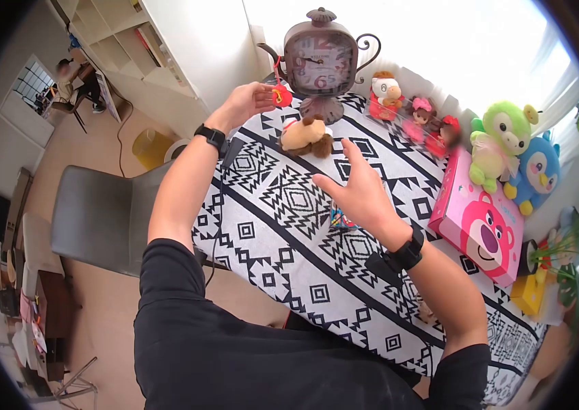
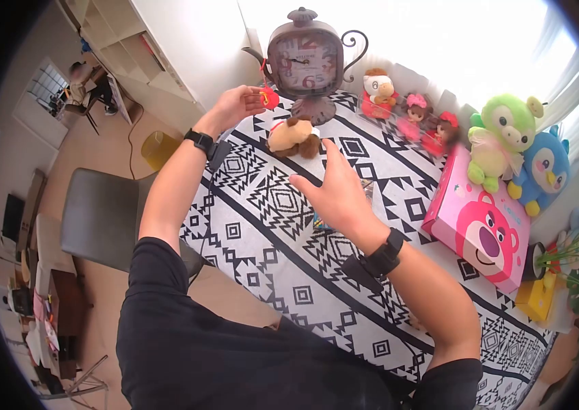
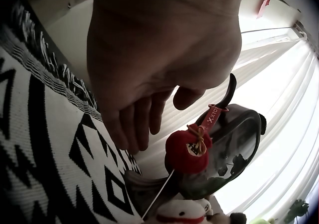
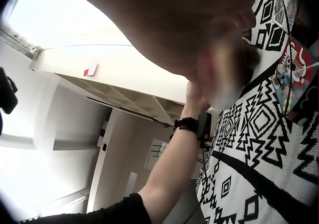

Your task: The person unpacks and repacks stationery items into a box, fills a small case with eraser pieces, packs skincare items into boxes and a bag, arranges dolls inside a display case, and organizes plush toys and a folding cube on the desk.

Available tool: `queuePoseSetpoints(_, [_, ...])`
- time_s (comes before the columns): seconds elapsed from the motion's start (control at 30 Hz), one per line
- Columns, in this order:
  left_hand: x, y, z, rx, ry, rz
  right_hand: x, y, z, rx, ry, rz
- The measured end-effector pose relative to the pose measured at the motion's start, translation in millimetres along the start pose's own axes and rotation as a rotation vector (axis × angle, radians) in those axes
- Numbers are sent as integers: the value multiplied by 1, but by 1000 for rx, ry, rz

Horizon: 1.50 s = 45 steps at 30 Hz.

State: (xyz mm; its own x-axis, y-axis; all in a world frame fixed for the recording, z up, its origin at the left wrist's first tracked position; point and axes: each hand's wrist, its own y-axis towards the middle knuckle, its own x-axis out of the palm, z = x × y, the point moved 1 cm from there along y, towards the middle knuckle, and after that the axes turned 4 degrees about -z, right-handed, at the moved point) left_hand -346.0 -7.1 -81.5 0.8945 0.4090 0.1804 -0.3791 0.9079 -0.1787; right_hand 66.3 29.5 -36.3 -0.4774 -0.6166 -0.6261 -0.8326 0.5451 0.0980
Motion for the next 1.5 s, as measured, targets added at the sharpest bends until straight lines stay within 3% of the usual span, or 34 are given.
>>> queuePoseSetpoints(0.17, [8, -27, -15, -1, -23, 48, -19, -32, -13, -21, 3, -6])
queuePoseSetpoints(0.27, [8, -50, -20, 3, 150, 93, -41, -72, -23, -44, 26, -22])
queuePoseSetpoints(0.33, [9, -68, -27, 5, 260, 100, -60, -106, -26, -122, -36, -127])
queuePoseSetpoints(0.57, [34, -136, -31, -129, 573, -39, -122, -253, -28, -265, -264, -118])
queuePoseSetpoints(0.7, [66, -145, -23, -129, 711, -45, -138, -334, -2, -158, -229, -80])
queuePoseSetpoints(0.77, [75, -135, -20, -103, 704, -2, -136, -370, 15, 30, -135, 74])
queuePoseSetpoints(0.8, [78, -127, -20, -82, 692, 40, -131, -388, 24, 29, -134, 80])
queuePoseSetpoints(0.87, [85, -108, -20, -64, 707, 46, -119, -422, 47, 223, -49, 287])
queuePoseSetpoints(0.93, [97, -95, -17, -110, 999, 66, -102, -448, 66, 235, -3, 390])
queuePoseSetpoints(0.97, [97, -88, -18, -44, 1191, 105, -95, -461, 77, 263, -41, 479])
queuePoseSetpoints(1.0, [93, -74, -22, -45, 1202, 98, -90, -471, 83, 293, -79, 567])
queuePoseSetpoints(1.07, [81, -45, -24, 22, 1350, 484, -83, -484, 89, 303, -96, 599])
queuePoseSetpoints(1.13, [87, -33, -20, -5, 1265, 520, -83, -490, 90, 264, -201, 680])
queuePoseSetpoints(1.2, [110, -35, -12, -130, 925, 545, -87, -492, 95, 261, -250, 684])
queuePoseSetpoints(1.23, [110, -25, -10, -167, 893, 527, -90, -492, 98, 257, -301, 688])
queuePoseSetpoints(1.27, [114, -21, -14, -162, 892, 528, -92, -491, 100, 253, -302, 692])
queuePoseSetpoints(1.33, [120, -7, -28, 35, 783, 584, -96, -487, 104, 204, -330, 707])
queuePoseSetpoints(1.37, [97, 25, -47, 77, 701, 546, -99, -485, 104, 203, -331, 709])
queuePoseSetpoints(1.47, [122, 13, -46, 16, 884, 625, -101, -482, 101, 209, -363, 694])
queuePoseSetpoints(1.5, [123, 13, -47, 17, 765, 611, -100, -481, 101, 213, -361, 707])
